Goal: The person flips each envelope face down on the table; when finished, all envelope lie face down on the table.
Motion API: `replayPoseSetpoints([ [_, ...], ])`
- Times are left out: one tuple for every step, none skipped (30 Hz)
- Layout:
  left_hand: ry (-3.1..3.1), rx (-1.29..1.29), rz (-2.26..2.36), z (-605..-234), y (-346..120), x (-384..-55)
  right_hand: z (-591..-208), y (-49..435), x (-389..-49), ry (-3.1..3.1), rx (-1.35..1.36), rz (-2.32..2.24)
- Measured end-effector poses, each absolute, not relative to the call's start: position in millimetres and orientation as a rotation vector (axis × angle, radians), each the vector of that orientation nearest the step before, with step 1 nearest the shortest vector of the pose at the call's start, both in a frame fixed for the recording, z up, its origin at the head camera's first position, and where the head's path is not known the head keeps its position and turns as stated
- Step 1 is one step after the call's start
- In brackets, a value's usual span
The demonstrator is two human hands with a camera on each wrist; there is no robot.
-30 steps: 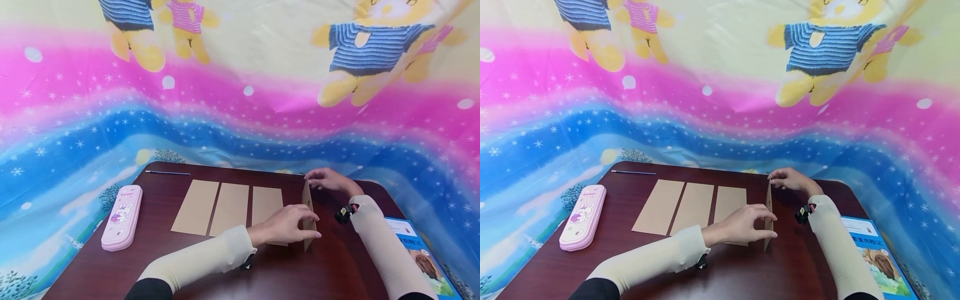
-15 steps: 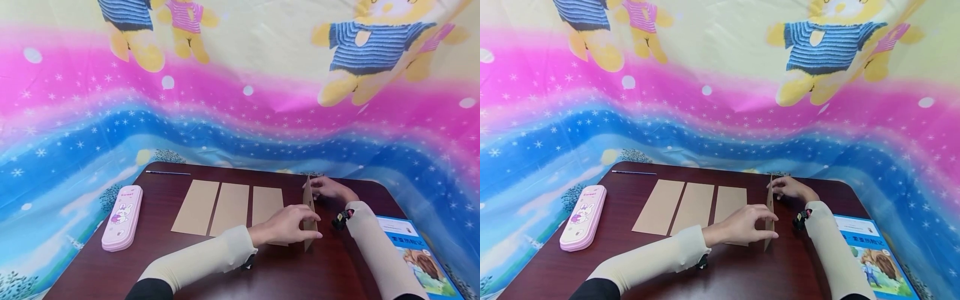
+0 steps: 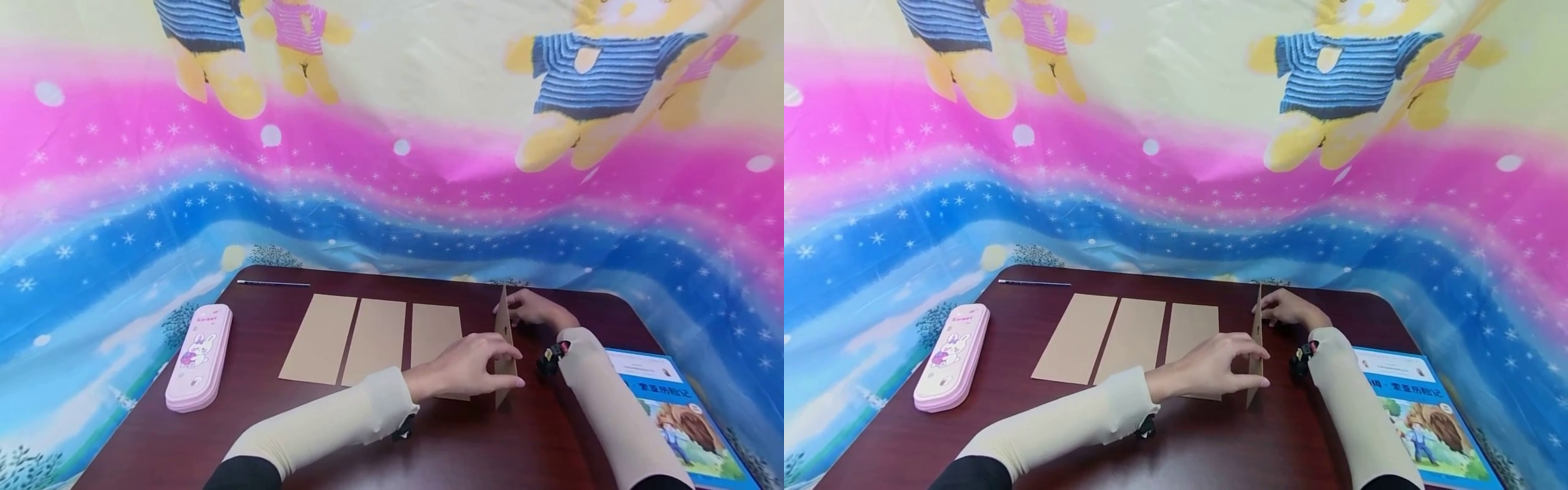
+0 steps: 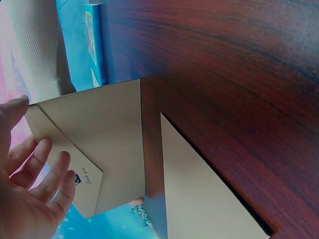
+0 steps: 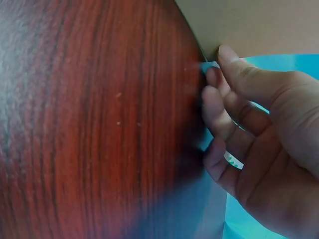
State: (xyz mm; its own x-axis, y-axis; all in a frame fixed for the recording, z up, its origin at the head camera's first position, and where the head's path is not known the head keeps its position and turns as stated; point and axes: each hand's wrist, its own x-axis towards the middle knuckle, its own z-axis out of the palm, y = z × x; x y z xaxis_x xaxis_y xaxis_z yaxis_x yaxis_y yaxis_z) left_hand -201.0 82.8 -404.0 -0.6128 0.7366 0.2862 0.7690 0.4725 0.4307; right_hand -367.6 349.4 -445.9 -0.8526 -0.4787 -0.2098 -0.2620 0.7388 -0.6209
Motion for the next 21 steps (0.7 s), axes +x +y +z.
replayPoseSetpoints([
  [-2.642,-1.356,-0.825,-404.3,82.6,-201.2,-445.8,348.6,-367.7,2.589,-0.577,-0.831],
  [-2.639,-1.361,-0.832,-404.5,82.5,-201.3,-445.8,347.7,-367.9,2.595,-0.590,-0.815],
  [-2.636,-1.366,-0.836,-404.6,82.5,-201.4,-445.7,346.7,-368.1,2.603,-0.597,-0.801],
  [-2.632,-1.370,-0.841,-404.8,82.2,-201.5,-445.7,345.6,-368.4,2.610,-0.591,-0.791],
  [-2.631,-1.370,-0.844,-405.0,81.8,-201.8,-445.8,344.6,-368.9,2.618,-0.591,-0.779],
  [-2.629,-1.369,-0.848,-405.2,81.4,-201.9,-445.9,343.6,-369.5,2.624,-0.584,-0.772],
  [-2.629,-1.367,-0.848,-405.1,80.6,-202.0,-445.7,342.6,-369.9,2.628,-0.591,-0.764],
  [-2.630,-1.364,-0.853,-405.1,79.8,-202.0,-445.9,341.6,-370.7,2.635,-0.592,-0.753],
  [-2.631,-1.360,-0.857,-405.1,79.0,-202.0,-445.9,340.7,-371.1,2.639,-0.583,-0.749],
  [-2.634,-1.357,-0.862,-405.2,78.2,-201.9,-446.1,340.0,-371.5,2.643,-0.567,-0.747],
  [-2.635,-1.353,-0.862,-405.2,77.6,-201.8,-446.6,339.6,-372.1,2.647,-0.559,-0.744],
  [-2.634,-1.353,-0.866,-405.1,77.0,-201.6,-446.8,339.7,-372.2,2.647,-0.565,-0.744],
  [-2.630,-1.353,-0.867,-405.0,76.5,-201.6,-446.9,340.0,-372.1,2.646,-0.569,-0.746],
  [-2.625,-1.353,-0.865,-404.9,76.1,-201.5,-447.3,340.5,-372.0,2.646,-0.570,-0.750],
  [-2.619,-1.352,-0.860,-404.9,75.7,-201.5,-447.7,341.3,-371.9,2.645,-0.569,-0.755],
  [-2.610,-1.352,-0.852,-404.7,75.2,-201.6,-448.3,342.5,-372.0,2.647,-0.571,-0.755],
  [-2.602,-1.351,-0.844,-404.5,74.8,-201.6,-448.7,344.0,-371.8,2.644,-0.566,-0.762],
  [-2.594,-1.352,-0.835,-404.3,74.2,-201.7,-449.0,345.8,-371.7,2.641,-0.561,-0.770],
  [-2.586,-1.352,-0.829,-404.1,73.6,-201.9,-449.6,347.5,-371.9,2.645,-0.539,-0.776],
  [-2.580,-1.351,-0.827,-404.0,72.9,-202.1,-450.1,349.2,-372.1,2.649,-0.524,-0.780],
  [-2.576,-1.347,-0.831,-403.8,72.1,-202.3,-450.3,351.0,-372.2,2.653,-0.506,-0.789],
])
